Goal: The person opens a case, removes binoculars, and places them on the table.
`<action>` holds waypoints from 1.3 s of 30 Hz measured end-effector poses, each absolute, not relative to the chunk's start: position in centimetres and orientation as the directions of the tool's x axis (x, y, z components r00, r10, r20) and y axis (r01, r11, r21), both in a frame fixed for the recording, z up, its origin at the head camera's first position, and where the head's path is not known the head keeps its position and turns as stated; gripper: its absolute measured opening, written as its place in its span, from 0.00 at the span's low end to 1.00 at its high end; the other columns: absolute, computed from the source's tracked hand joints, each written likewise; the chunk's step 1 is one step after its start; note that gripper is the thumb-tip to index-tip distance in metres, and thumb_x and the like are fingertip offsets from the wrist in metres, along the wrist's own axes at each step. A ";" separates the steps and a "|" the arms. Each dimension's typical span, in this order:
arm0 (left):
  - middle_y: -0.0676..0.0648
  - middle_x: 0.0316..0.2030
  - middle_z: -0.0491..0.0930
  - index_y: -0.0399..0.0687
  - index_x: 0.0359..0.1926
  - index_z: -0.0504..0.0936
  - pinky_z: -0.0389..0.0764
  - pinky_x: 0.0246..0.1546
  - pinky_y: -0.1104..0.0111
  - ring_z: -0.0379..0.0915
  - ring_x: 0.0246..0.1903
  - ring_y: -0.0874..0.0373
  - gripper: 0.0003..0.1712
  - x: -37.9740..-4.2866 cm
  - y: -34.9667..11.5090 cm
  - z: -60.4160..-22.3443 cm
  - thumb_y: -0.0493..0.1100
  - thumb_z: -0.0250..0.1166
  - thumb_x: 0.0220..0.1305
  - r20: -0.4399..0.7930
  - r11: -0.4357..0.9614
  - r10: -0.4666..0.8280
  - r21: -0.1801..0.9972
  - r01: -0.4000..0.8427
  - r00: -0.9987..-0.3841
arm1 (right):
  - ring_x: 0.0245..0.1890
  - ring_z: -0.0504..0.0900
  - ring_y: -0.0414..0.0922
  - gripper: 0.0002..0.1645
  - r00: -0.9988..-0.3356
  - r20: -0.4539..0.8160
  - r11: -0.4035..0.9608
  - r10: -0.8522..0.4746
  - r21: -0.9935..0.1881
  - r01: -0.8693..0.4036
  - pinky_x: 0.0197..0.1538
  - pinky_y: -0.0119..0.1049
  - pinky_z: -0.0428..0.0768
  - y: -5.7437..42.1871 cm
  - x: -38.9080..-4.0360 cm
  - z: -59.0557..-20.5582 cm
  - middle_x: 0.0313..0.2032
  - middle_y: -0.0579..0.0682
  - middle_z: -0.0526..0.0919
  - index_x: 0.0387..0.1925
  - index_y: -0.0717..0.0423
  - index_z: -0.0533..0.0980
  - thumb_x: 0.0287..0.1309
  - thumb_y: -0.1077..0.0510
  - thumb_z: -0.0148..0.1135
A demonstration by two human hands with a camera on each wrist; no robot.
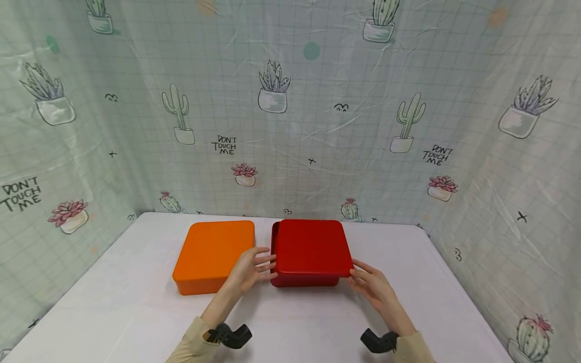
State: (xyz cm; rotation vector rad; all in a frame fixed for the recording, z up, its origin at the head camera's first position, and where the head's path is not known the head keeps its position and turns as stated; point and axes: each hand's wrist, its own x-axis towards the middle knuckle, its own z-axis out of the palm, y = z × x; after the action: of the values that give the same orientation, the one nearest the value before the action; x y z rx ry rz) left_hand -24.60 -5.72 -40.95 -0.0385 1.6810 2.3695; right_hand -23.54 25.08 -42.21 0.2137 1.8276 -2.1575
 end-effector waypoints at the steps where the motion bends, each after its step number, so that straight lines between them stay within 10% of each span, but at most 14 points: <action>1: 0.27 0.58 0.61 0.31 0.61 0.53 0.71 0.49 0.47 0.68 0.50 0.41 0.29 -24.6 -5.7 -40.9 0.47 0.42 0.66 -0.159 -0.318 0.181 0.924 -0.211 -0.970 | 0.42 0.75 0.38 0.39 -0.943 -0.304 -0.131 -0.132 -0.938 0.321 0.49 0.28 0.77 25.2 -23.4 -42.2 0.66 0.61 0.49 0.68 0.59 0.44 0.62 0.55 0.49; 12: 0.27 0.60 0.58 0.32 0.62 0.50 0.72 0.49 0.48 0.64 0.54 0.34 0.32 -24.4 -4.8 -40.6 0.47 0.45 0.64 -0.187 -0.365 0.217 0.895 -0.257 -0.958 | 0.45 0.76 0.36 0.42 -0.943 -0.311 -0.056 -0.119 -0.946 0.319 0.56 0.35 0.73 26.3 -22.5 -42.0 0.68 0.61 0.46 0.68 0.56 0.43 0.60 0.50 0.51; 19: 0.28 0.60 0.58 0.34 0.62 0.49 0.71 0.49 0.48 0.64 0.54 0.36 0.31 -24.3 -4.3 -40.4 0.47 0.45 0.65 -0.185 -0.384 0.234 0.885 -0.265 -0.955 | 0.43 0.77 0.36 0.41 -0.941 -0.313 -0.138 -0.130 -0.934 0.329 0.53 0.31 0.75 27.0 -22.3 -41.8 0.49 0.42 0.69 0.68 0.59 0.43 0.60 0.53 0.51; 39: 0.28 0.62 0.56 0.32 0.63 0.50 0.69 0.51 0.47 0.62 0.57 0.35 0.32 -24.2 -2.1 -39.7 0.48 0.44 0.65 -0.179 -0.409 0.304 0.863 -0.298 -0.936 | 0.40 0.77 0.35 0.44 -0.946 -0.311 -0.145 -0.097 -0.936 0.322 0.50 0.29 0.77 29.6 -21.8 -41.5 0.35 0.32 0.75 0.68 0.60 0.41 0.59 0.53 0.53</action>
State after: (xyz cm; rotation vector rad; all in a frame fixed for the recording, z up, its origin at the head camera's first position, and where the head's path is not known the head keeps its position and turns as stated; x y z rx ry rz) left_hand -24.21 -2.12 -39.67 0.0085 1.4513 2.3728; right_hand -21.83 29.59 -41.50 0.2546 1.8460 -2.1719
